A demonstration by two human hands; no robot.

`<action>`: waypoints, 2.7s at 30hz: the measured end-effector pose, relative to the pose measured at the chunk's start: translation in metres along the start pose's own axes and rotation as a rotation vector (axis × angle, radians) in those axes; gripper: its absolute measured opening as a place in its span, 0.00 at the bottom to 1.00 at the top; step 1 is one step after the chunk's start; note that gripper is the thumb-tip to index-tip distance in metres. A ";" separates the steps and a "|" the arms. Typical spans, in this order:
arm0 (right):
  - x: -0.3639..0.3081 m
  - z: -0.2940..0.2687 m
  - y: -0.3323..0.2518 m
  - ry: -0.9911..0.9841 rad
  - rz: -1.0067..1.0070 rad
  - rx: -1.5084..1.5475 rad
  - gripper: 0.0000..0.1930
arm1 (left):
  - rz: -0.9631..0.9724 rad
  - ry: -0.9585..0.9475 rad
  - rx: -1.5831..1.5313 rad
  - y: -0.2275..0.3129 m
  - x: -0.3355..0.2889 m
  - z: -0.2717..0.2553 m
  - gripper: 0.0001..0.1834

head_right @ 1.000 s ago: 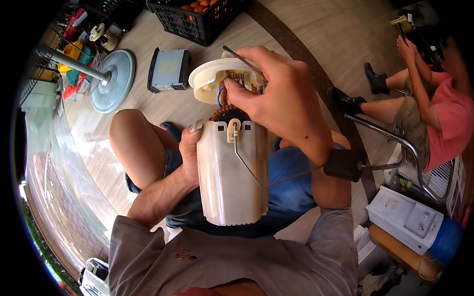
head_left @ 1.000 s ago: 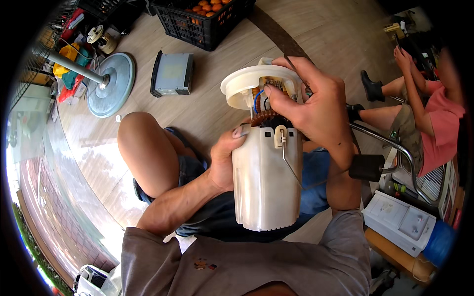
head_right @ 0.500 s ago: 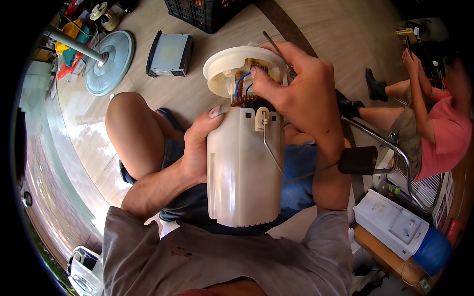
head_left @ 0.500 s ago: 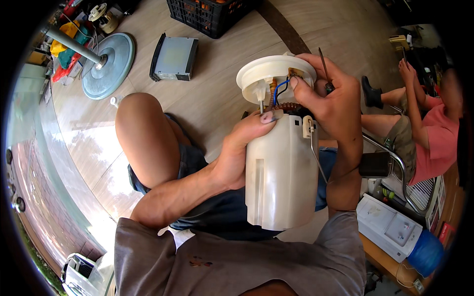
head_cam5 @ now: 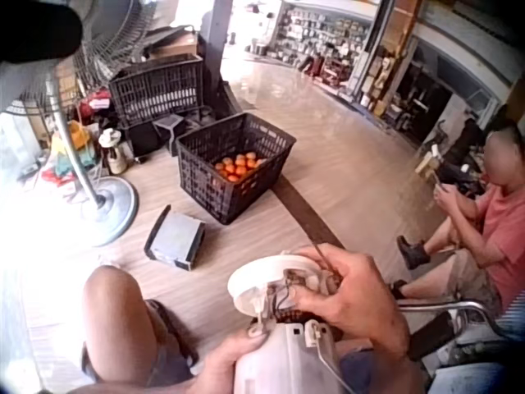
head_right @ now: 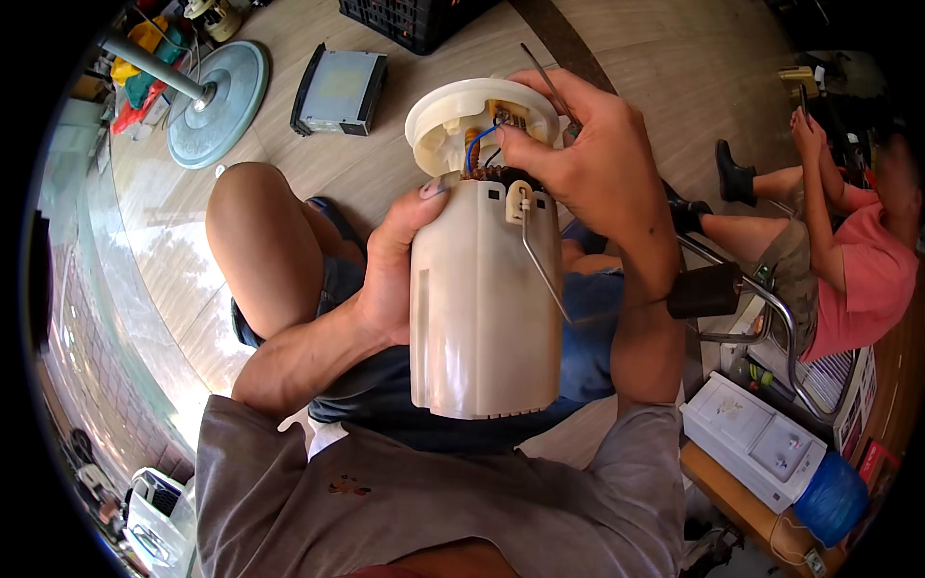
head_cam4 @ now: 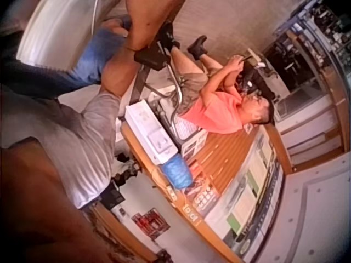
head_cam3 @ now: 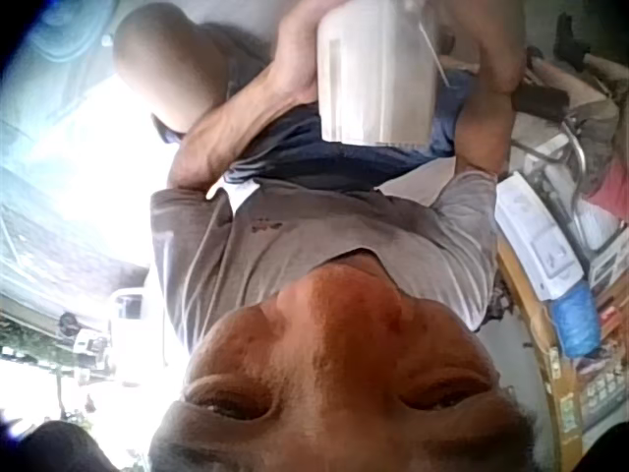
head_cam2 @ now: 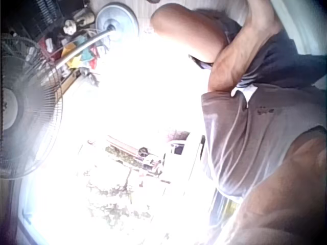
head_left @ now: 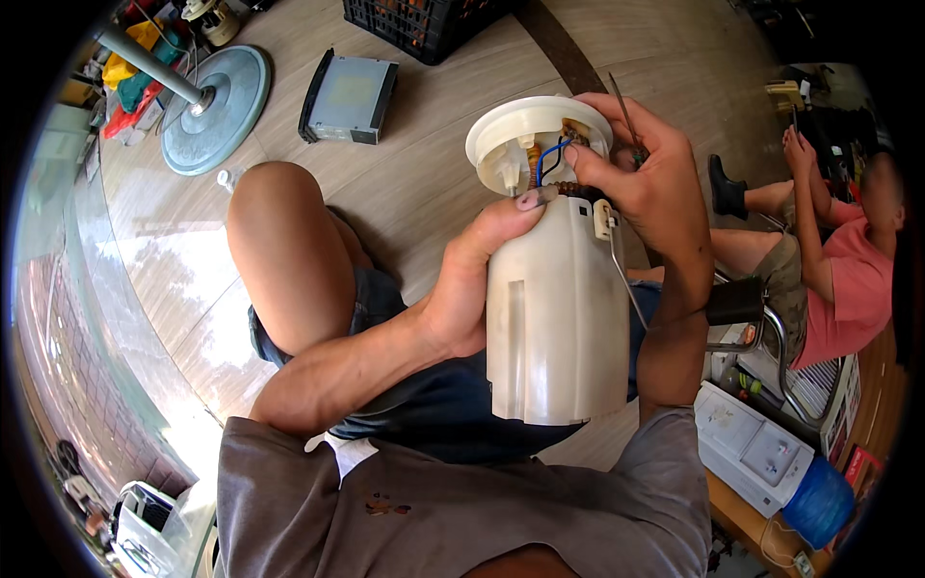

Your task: The person disassembles and services a car's fuel pump assembly by hand using a small screwdriver, separating the internal modules and aligning the springs and electrical connectors.

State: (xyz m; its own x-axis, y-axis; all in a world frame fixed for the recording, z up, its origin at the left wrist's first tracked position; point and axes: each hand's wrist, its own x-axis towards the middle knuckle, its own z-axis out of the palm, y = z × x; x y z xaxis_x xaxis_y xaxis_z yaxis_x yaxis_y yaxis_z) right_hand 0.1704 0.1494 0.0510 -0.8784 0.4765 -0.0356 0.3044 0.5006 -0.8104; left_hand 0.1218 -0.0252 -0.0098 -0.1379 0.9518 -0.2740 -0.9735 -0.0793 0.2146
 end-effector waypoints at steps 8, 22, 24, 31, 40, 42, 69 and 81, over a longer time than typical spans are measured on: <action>0.004 0.004 0.018 -0.007 -0.004 0.022 0.21 | -0.006 0.048 0.043 -0.002 0.001 -0.007 0.29; -0.002 -0.006 0.006 -0.040 0.054 -0.082 0.19 | -0.008 0.078 0.070 -0.010 0.005 -0.009 0.31; -0.004 -0.008 0.006 -0.024 0.011 -0.091 0.19 | 0.020 0.031 0.133 -0.009 0.001 -0.010 0.31; -0.006 -0.020 0.005 -0.092 -0.081 -0.053 0.20 | -0.019 0.075 0.301 -0.005 0.001 -0.006 0.42; -0.006 -0.032 0.011 0.130 -0.130 0.186 0.21 | -0.001 0.077 0.266 -0.011 0.000 -0.011 0.44; -0.007 -0.033 0.009 0.051 -0.073 0.196 0.20 | 0.036 0.056 0.302 -0.010 -0.002 -0.016 0.45; -0.028 -0.051 0.005 0.148 -0.374 0.144 0.08 | 0.114 -0.092 0.256 -0.003 0.001 -0.005 0.54; -0.034 -0.044 -0.004 0.058 -0.478 -0.104 0.16 | 0.219 -0.089 0.336 -0.002 0.005 -0.006 0.54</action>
State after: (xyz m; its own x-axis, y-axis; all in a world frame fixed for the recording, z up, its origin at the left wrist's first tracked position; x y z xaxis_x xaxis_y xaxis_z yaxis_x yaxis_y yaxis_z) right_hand 0.2152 0.1634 0.0815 -0.9077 0.2134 0.3613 -0.0903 0.7414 -0.6649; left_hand 0.1216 -0.0220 -0.0177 -0.3049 0.9461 -0.1091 -0.8071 -0.1958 0.5570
